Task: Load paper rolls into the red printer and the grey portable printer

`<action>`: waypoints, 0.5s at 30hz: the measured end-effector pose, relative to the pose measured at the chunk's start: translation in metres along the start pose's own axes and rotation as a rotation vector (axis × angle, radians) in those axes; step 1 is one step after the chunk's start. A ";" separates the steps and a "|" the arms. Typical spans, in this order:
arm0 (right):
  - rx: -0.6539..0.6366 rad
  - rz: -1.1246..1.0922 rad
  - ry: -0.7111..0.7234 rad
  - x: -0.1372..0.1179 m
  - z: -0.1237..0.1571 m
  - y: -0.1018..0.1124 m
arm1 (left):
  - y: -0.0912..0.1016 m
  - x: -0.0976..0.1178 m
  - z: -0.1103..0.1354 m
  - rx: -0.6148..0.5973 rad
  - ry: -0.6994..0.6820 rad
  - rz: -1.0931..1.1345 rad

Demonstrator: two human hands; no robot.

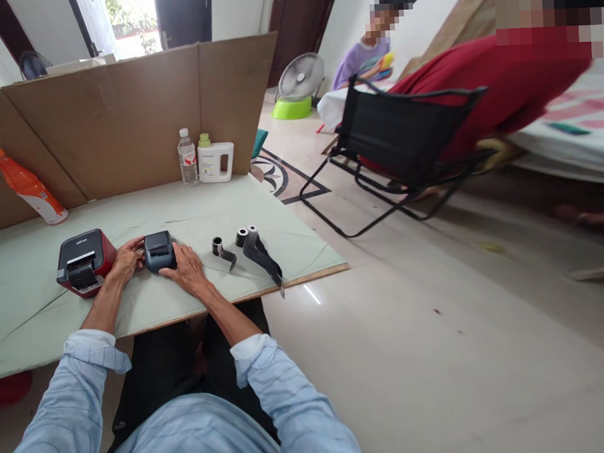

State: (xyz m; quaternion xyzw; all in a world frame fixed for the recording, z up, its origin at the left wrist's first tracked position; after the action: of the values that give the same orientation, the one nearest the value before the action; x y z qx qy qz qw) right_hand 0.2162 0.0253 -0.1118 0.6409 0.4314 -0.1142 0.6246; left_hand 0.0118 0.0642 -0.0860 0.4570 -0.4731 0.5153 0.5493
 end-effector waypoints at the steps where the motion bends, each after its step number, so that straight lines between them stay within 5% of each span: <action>1: -0.004 -0.001 0.001 0.000 0.000 0.000 | 0.000 0.000 0.000 -0.003 0.002 -0.003; 15: -0.001 -0.016 0.004 0.000 0.001 0.003 | -0.001 0.000 -0.005 0.036 0.031 -0.039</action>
State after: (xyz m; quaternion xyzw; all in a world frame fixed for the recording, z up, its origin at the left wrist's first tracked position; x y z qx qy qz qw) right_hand 0.2190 0.0250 -0.1099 0.6373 0.4377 -0.1175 0.6233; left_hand 0.0130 0.0694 -0.0868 0.4678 -0.4462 0.5200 0.5583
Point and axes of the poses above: each hand's wrist, its own z-axis away from the middle knuckle, its own y-axis out of the back of the hand, x = y × z, the point moved 5 cm from there along -z, towards the middle knuckle, and after that the axes turned 12 degrees about -x, right-handed, at the moved point
